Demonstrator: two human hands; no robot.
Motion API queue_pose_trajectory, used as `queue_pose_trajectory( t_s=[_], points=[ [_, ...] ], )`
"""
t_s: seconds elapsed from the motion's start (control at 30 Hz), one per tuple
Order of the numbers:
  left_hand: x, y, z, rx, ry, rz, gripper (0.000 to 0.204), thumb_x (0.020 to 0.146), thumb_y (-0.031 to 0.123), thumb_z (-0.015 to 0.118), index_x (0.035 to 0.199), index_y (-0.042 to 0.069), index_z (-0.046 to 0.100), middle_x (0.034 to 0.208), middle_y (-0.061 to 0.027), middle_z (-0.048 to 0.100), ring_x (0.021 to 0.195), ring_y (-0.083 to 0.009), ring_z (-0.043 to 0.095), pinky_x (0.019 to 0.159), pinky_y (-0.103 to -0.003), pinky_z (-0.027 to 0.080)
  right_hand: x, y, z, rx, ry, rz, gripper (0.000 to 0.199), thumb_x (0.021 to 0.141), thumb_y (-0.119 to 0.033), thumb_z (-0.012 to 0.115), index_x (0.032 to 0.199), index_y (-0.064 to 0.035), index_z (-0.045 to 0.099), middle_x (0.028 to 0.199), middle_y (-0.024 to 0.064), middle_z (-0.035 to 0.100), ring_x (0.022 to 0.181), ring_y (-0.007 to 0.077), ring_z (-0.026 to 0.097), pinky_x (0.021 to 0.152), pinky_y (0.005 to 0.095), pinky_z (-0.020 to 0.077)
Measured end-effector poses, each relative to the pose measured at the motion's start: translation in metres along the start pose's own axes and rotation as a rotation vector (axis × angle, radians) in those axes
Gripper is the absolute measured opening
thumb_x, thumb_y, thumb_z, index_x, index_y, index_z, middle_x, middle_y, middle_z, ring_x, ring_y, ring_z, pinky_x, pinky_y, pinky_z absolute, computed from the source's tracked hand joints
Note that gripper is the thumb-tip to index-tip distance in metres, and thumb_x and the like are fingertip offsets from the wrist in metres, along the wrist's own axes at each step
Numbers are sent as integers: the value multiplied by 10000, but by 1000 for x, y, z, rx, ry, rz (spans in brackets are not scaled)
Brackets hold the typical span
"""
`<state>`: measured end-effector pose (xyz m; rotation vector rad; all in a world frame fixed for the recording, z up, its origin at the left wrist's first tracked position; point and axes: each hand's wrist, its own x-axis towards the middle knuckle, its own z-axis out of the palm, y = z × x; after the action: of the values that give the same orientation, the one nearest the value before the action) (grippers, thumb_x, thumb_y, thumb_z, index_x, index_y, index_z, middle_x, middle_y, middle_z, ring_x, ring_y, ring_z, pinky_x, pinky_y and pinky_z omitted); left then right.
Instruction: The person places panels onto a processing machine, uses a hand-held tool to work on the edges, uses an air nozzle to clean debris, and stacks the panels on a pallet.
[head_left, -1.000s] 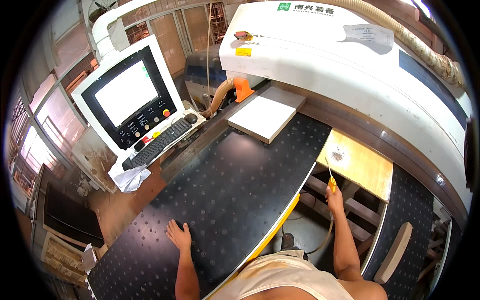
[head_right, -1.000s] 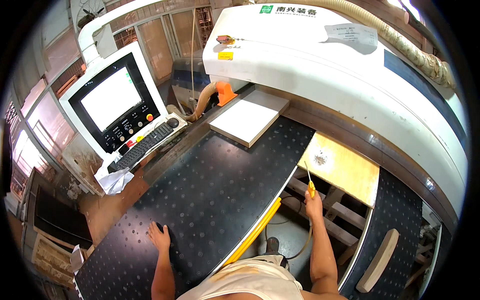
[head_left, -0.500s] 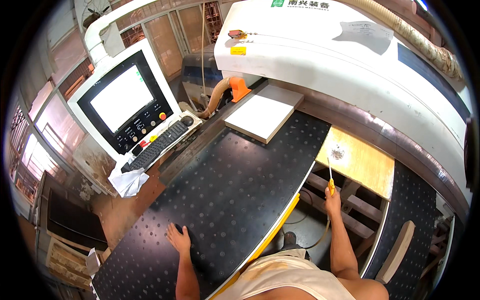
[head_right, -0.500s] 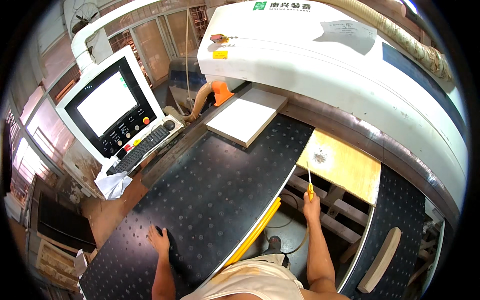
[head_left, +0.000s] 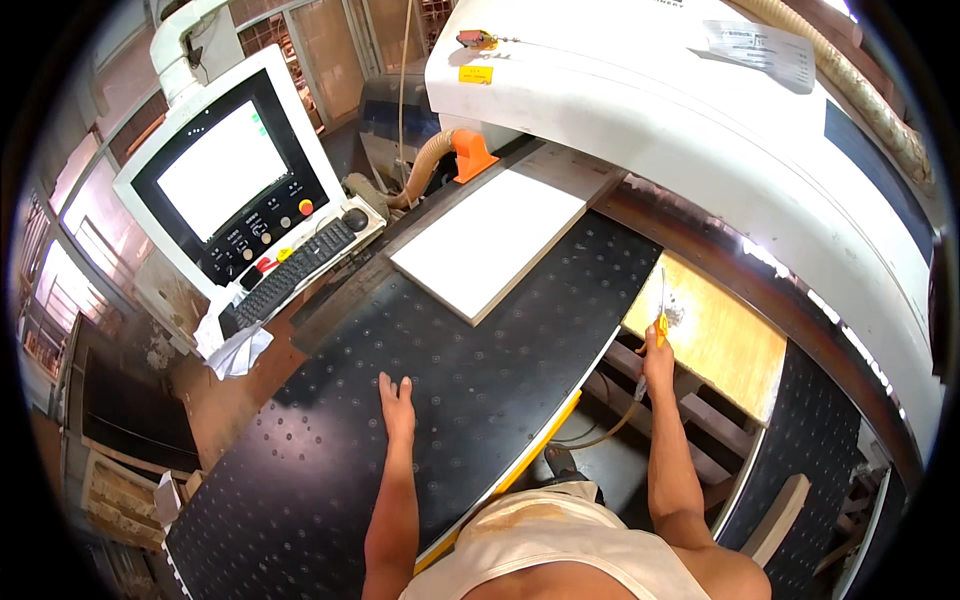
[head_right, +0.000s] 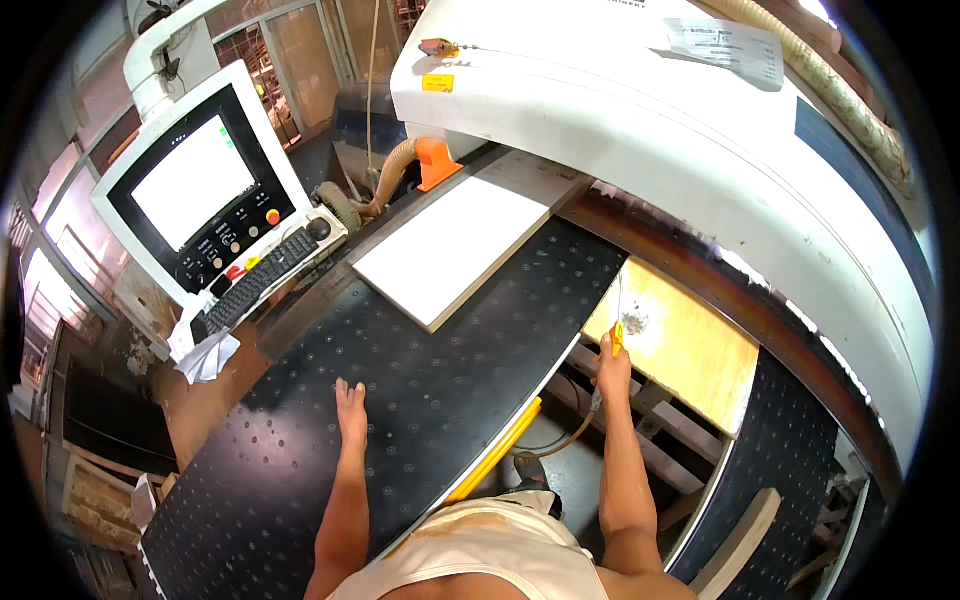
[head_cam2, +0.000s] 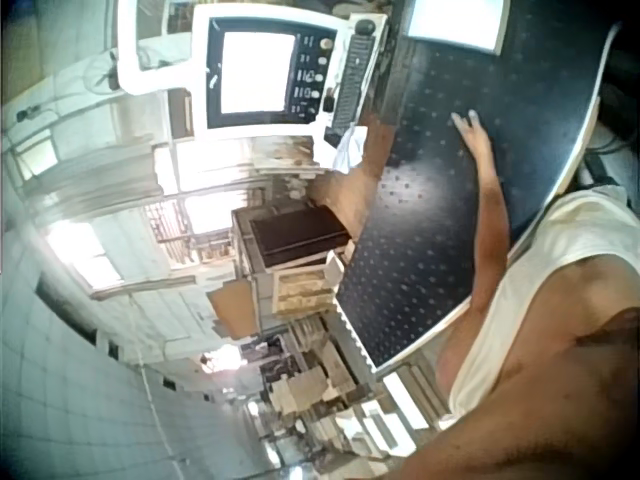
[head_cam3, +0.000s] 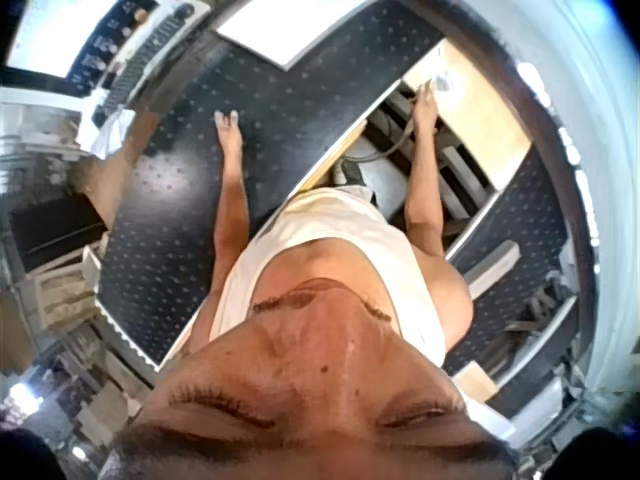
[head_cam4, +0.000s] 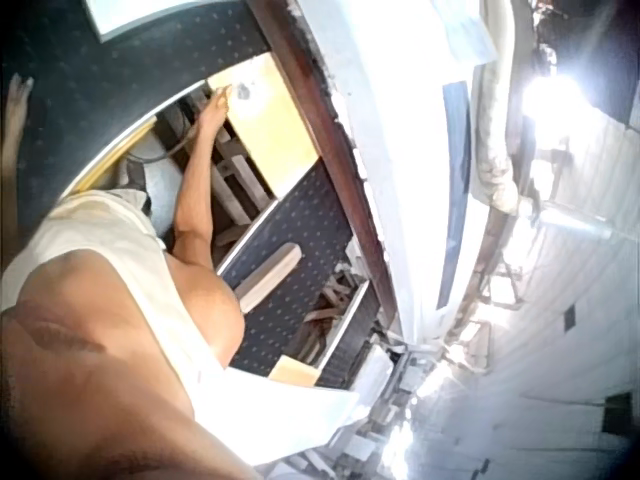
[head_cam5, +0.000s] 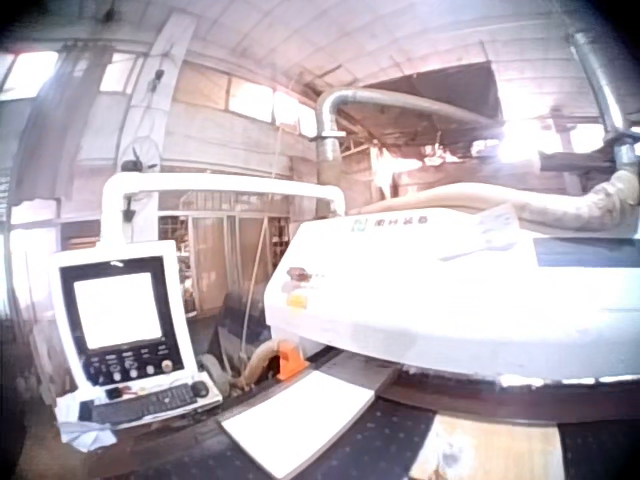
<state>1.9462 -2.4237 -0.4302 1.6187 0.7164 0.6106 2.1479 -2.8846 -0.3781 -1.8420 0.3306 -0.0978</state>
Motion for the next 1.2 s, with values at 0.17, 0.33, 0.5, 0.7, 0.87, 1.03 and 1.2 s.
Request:
queue_pose_trajectory(
  t_s=[0.17, 0.33, 0.5, 0.7, 0.87, 1.03, 1.2],
  points=[
    [22, 14, 30, -78, 40, -140, 766, 1013, 249, 577, 1579, -62, 165, 1614, -276, 282, 1491, -338, 324, 1192, -382, 291, 83, -16, -2, 50, -91, 48, 571, 1009, -538, 532, 962, 28, 586, 676, 94, 556, 481, 194, 563, 433, 327, 462],
    [30, -17, -1, -109, 182, -191, 708, 1005, 250, 581, 1538, -97, 271, 1523, -252, 434, 1401, -312, 436, 1165, -360, 305, 154, -38, 21, 16, -332, 199, 495, 1009, -521, 520, 1068, -31, 564, 802, 96, 602, 506, 192, 573, 452, 339, 491],
    [14, -30, -44, -132, 376, -102, 398, 989, 167, 594, 1312, -59, 540, 1119, -100, 636, 972, -193, 579, 872, -343, 464, 193, -40, 48, 25, -425, 134, 445, 1016, -511, 514, 1112, -76, 521, 773, 78, 605, 492, 191, 566, 445, 346, 495],
    [-25, -61, -178, -97, 660, -161, 601, 950, 53, 622, 1465, -137, 378, 1240, -153, 631, 1028, -198, 617, 878, -296, 493, 163, -50, 63, -21, -484, 146, 456, 1025, -502, 506, 1040, -47, 535, 753, 89, 605, 472, 189, 563, 429, 356, 488],
    [-49, -77, -256, -140, 687, -253, 600, 929, 50, 608, 1467, -121, 406, 1209, -169, 649, 998, -209, 634, 859, -310, 505, 122, -21, 44, -50, -514, 97, 457, 1023, -498, 519, 1123, -53, 521, 815, 81, 578, 458, 170, 529, 415, 321, 452],
    [-87, -100, -354, -133, 635, -246, 549, 942, 43, 569, 1448, -125, 437, 1318, -215, 617, 1141, -270, 625, 987, -357, 484, 36, -7, 38, -24, -480, 188, 461, 1024, -488, 533, 1161, -48, 541, 765, 61, 579, 480, 164, 540, 425, 314, 454],
    [-125, -104, -419, -84, 464, -174, 515, 946, 37, 560, 1423, -132, 462, 1303, -187, 633, 1138, -254, 624, 994, -340, 471, -122, -28, 57, -248, -507, 1, 426, 1034, -432, 548, 1136, -19, 575, 746, 55, 579, 544, 160, 563, 473, 316, 473]
  ],
)
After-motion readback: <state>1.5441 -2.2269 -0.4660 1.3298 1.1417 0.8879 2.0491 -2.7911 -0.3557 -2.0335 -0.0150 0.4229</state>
